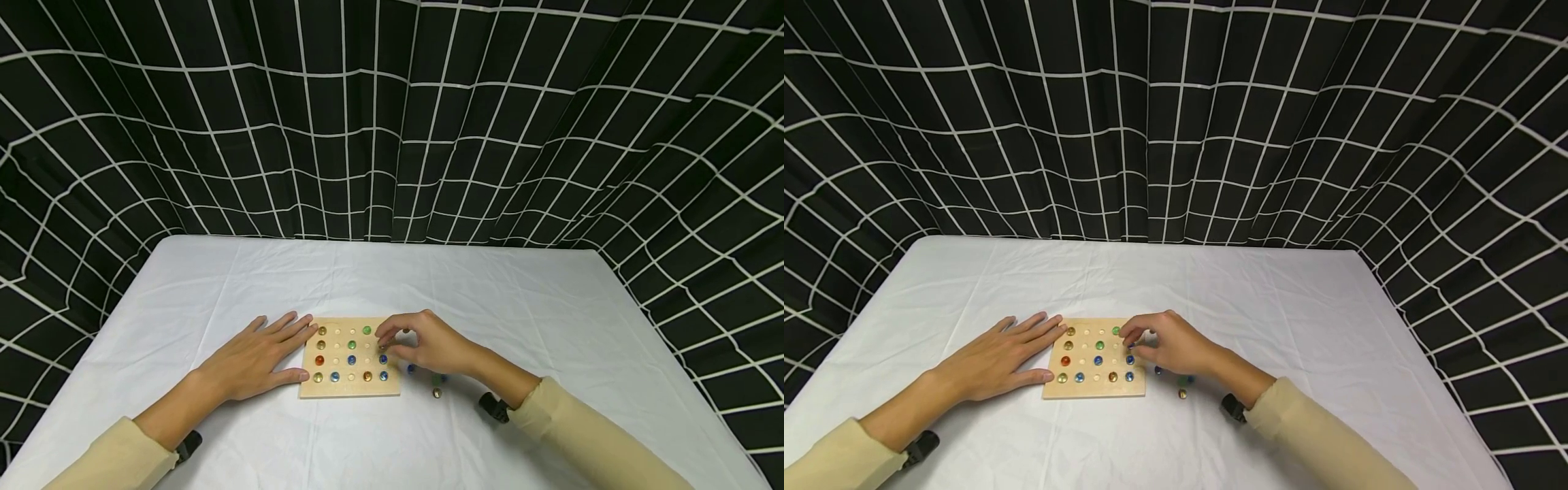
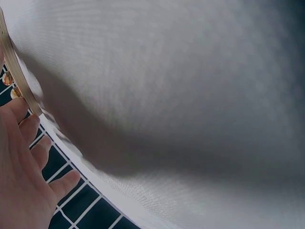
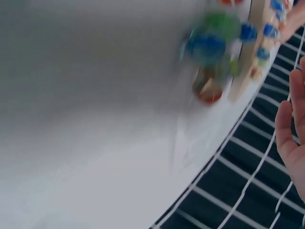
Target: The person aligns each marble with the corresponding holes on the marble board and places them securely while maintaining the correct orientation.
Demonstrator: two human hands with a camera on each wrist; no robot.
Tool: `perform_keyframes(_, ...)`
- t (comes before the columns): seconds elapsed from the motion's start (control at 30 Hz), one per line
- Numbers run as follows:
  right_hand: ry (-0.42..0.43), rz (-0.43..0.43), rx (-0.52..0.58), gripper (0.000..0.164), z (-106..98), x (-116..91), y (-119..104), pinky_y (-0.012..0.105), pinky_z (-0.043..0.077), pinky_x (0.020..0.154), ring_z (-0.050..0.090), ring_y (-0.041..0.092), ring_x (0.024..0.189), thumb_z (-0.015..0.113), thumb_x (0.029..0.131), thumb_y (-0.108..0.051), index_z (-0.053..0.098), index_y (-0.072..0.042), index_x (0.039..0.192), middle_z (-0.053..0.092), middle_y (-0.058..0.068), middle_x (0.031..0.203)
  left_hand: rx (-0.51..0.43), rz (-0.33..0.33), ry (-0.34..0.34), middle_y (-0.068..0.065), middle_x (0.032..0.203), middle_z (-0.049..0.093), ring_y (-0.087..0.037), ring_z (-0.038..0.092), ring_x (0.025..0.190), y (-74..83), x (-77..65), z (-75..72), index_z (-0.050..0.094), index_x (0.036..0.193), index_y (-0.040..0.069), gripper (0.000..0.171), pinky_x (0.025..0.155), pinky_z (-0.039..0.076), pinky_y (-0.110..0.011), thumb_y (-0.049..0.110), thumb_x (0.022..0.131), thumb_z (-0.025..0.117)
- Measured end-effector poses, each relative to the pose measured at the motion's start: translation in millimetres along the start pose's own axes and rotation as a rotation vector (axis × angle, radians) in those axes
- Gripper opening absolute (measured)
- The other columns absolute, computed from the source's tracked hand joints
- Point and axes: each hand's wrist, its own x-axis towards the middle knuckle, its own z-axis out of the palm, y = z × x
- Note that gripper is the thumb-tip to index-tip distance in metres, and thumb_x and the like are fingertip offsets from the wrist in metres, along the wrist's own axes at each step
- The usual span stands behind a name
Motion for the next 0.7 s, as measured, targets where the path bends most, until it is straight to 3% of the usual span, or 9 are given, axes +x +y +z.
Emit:
perform_keyframes(0.27, 0.051, 0.09, -0.027, 0.025, -18, -20, 11, 0.049, 0.049, 0.093, 0.069, 0.017, 0.098, 0.073, 0.088, 0.001, 0.07, -0.005, 0.112, 0.075, 0.002, 0.1, 0.001, 0.0, 0.001, -0.003, 0.159, 0.035, -0.029, 0.031, 0.147, 0.1, -0.6, -0.7, 0.036, 0.156, 0.019, 0.079, 0.11, 0.028, -0.065, 0.069, 0.096, 0.043)
perform_keyframes(0.7, 0.033, 0.171, -0.071, 0.028, -22, -46, 37, 0.039, 0.051, 0.088, 0.068, 0.018, 0.098, 0.072, 0.086, 0.003, 0.07, -0.006, 0.112, 0.075, -0.002, 0.099, -0.008, -0.003, -0.003, -0.003, 0.16, 0.035, -0.029, 0.031, 0.147, 1.4, -0.8, -1.6, 0.036, 0.156, 0.019, 0.079, 0.111, 0.028, -0.065, 0.069, 0.096, 0.043)
